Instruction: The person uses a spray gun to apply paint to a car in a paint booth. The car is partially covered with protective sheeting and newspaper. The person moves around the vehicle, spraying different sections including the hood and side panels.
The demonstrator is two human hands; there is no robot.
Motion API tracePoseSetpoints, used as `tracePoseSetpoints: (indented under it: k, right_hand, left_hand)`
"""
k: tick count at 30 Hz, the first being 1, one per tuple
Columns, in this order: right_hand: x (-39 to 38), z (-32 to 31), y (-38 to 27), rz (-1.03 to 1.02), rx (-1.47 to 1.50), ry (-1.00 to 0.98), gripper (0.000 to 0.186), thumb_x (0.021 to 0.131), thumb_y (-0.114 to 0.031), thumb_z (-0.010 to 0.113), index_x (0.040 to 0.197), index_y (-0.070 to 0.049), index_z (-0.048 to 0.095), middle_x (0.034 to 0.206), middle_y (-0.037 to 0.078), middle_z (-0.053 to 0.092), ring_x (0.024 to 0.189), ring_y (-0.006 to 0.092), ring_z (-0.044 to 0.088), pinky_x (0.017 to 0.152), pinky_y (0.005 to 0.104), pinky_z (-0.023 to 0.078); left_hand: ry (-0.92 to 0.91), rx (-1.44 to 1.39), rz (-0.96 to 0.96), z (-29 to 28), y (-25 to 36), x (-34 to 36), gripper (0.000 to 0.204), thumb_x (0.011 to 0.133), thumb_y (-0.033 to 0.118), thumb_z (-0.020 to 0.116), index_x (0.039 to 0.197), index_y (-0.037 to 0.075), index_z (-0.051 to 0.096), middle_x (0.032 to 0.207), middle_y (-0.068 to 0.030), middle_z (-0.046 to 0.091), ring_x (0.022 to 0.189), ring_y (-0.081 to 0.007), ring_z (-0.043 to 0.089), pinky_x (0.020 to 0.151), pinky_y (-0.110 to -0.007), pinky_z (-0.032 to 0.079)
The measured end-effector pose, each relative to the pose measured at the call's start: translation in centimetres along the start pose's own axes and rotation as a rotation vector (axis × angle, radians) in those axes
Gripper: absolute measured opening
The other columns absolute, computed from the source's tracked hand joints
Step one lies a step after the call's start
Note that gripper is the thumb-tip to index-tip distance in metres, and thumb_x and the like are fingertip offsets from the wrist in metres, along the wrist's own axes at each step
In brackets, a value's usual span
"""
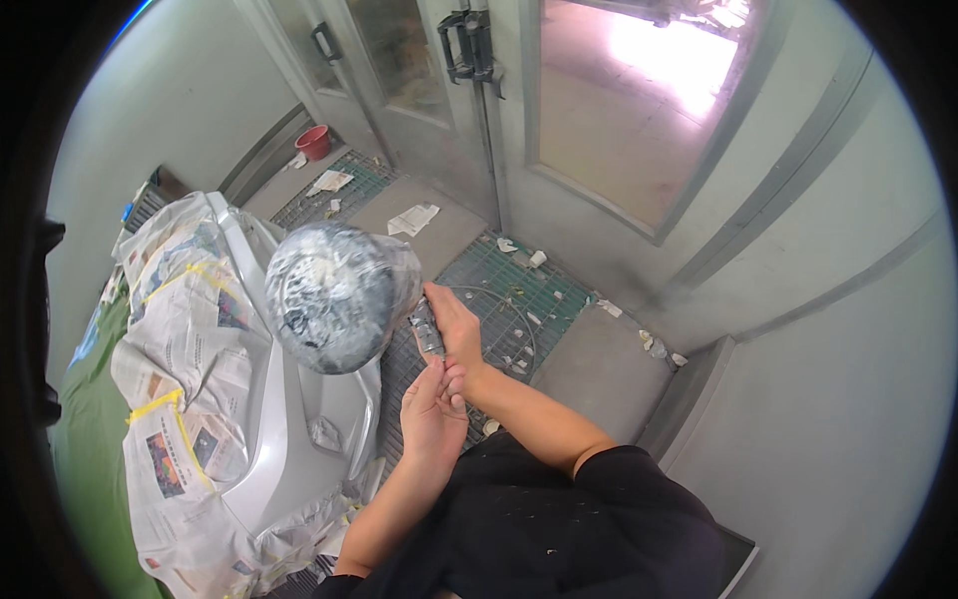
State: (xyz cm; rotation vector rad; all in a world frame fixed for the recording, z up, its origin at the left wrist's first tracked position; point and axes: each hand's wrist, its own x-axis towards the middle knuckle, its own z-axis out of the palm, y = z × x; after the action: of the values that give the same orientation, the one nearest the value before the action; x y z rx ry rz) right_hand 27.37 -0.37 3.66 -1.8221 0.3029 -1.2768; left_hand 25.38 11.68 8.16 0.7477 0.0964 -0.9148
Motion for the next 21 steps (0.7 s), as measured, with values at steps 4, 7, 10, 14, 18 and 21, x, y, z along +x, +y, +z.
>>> tracePoseSetpoints:
  k: [4, 7, 10, 14, 18, 21]
  right_hand:
    - [-0.9, 1.2, 0.2, 0.209, 0.179, 0.011, 0.045, 0.076, -0.002, 0.069, 0.120, -0.002, 0.060, 0.103, 0.019, 0.064, 0.088, 0.0419, 0.065, 0.075, 0.0408, 0.055]
    - [-1.6, 2.1, 0.7, 0.320, 0.313, 0.039, 0.036, 0.079, -0.004, 0.064, 0.114, -0.001, 0.061, 0.098, 0.019, 0.063, 0.084, 0.0409, 0.064, 0.073, 0.0397, 0.053]
    - [-2.1, 2.0, 0.8, 0.146, 0.227, 0.039, 0.030, 0.081, -0.009, 0.063, 0.110, -0.001, 0.060, 0.094, 0.018, 0.060, 0.080, 0.0407, 0.061, 0.072, 0.0393, 0.052]
    - [-2.6, 0.9, 0.3, 0.085, 0.184, 0.010, 0.030, 0.082, -0.006, 0.067, 0.111, 0.000, 0.062, 0.094, 0.018, 0.063, 0.075, 0.0382, 0.061, 0.069, 0.0395, 0.051]
    - [-3.6, -0.7, -1.7, 0.274, 0.255, -0.201, 0.017, 0.087, 0.004, 0.070, 0.104, 0.002, 0.069, 0.090, 0.012, 0.070, 0.082, 0.0220, 0.068, 0.077, 0.0343, 0.054]
    - [-4.6, -2.4, -3.7, 0.456, 0.584, -0.363, 0.011, 0.096, -0.002, 0.067, 0.106, 0.003, 0.068, 0.100, 0.006, 0.072, 0.088, 0.0118, 0.065, 0.080, 0.0276, 0.053]
  left_hand:
    - [0.013, 0.058, 0.033, 0.3, 0.0, -0.3, 0.020, 0.103, 0.021, 0.064, 0.105, 0.002, 0.071, 0.094, -0.0103, 0.077, 0.079, -0.0125, 0.072, 0.066, -0.023, 0.054]
    - [0.040, 0.077, 0.054, 0.2, -0.3, -0.4, 0.021, 0.103, 0.021, 0.064, 0.105, 0.002, 0.071, 0.095, -0.0118, 0.077, 0.080, -0.0137, 0.073, 0.068, -0.024, 0.055]
    - [0.050, 0.129, 0.072, -0.2, -0.6, -0.4, 0.024, 0.104, 0.023, 0.062, 0.104, 0.001, 0.071, 0.096, -0.0136, 0.077, 0.081, -0.0147, 0.073, 0.068, -0.025, 0.056]
    - [-0.009, 0.372, 0.028, -1.7, 1.8, -0.2, 0.035, 0.108, 0.028, 0.054, 0.101, -0.001, 0.070, 0.095, -0.0162, 0.076, 0.080, -0.0170, 0.073, 0.068, -0.026, 0.057]
    - [0.258, 0.454, 0.464, -4.0, 8.4, 2.9, 0.056, 0.111, 0.043, 0.037, 0.111, -0.004, 0.068, 0.112, -0.0179, 0.073, 0.107, -0.0253, 0.070, 0.094, -0.040, 0.054]
    - [-0.037, 0.428, 0.483, -5.1, 12.7, 5.9, 0.074, 0.110, 0.055, 0.022, 0.134, -0.006, 0.058, 0.137, -0.0225, 0.061, 0.135, -0.0321, 0.053, 0.119, -0.045, 0.034]
